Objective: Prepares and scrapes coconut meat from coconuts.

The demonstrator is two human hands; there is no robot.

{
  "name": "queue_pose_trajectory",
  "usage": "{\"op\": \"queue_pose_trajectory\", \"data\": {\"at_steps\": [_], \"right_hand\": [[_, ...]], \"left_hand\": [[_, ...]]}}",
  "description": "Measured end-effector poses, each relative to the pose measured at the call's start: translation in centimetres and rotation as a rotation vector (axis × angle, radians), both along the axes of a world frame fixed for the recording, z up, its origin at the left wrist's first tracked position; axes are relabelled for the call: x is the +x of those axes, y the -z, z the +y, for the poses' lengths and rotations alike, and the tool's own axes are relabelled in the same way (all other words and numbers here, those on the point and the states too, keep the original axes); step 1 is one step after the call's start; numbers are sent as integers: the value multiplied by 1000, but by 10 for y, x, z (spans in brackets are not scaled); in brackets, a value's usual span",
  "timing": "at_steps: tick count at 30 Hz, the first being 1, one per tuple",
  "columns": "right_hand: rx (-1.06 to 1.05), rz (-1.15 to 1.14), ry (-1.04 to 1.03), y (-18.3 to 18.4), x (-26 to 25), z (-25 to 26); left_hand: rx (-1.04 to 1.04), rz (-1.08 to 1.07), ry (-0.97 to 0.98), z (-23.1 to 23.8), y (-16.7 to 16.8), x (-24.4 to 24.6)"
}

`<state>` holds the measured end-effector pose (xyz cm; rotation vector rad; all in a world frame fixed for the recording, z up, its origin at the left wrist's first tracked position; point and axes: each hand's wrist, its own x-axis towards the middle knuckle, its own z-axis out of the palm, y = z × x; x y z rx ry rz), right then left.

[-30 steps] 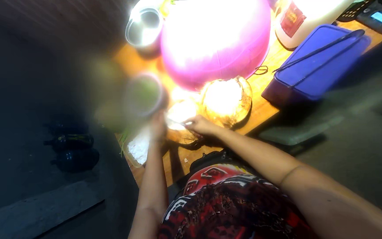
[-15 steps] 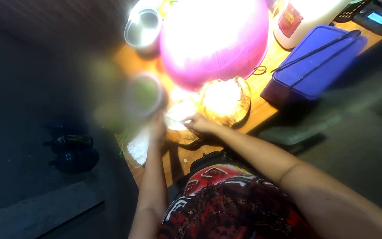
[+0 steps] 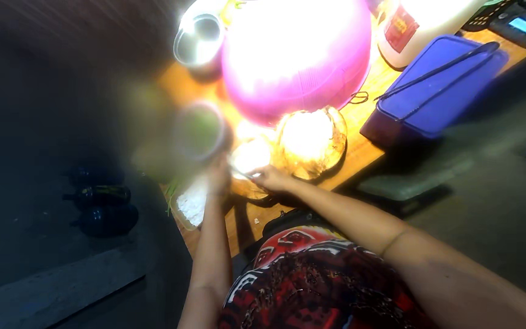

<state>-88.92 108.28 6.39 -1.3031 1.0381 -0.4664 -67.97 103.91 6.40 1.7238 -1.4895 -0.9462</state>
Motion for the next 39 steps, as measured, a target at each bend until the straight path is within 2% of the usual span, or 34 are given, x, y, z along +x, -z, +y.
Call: {"op": "queue_pose_trajectory", "data": {"at_steps": [2, 3, 8, 13, 17, 23, 26, 30, 35, 39], "right_hand": [[-47, 91, -77, -7, -10, -7], [-27, 104, -53, -10, -11, -8], [242, -65, 129, -19, 12, -11], [191, -12, 13, -2, 11, -1], [243, -39, 113, -8, 7, -3], [359, -147, 231, -16, 31, -5], [316, -141, 157, -10, 33, 1], [248, -46, 51, -7, 11, -1], [319, -114, 214, -22, 14, -7], [370, -155, 261, -26, 33, -2]], "left_hand": [[6, -19, -1, 1, -2, 1], [10, -26, -1, 1, -2, 1], [12, -10, 3, -1, 4, 4], [-2, -33, 4, -1, -3, 0], [-15, -13, 1, 0, 3, 3], [6, 10, -1, 0, 0, 2], [7, -5, 4, 0, 1, 2], [3, -25, -8, 1, -2, 0], [9, -15, -20, 2, 1, 2], [8, -10, -22, 2, 2, 2]]}}
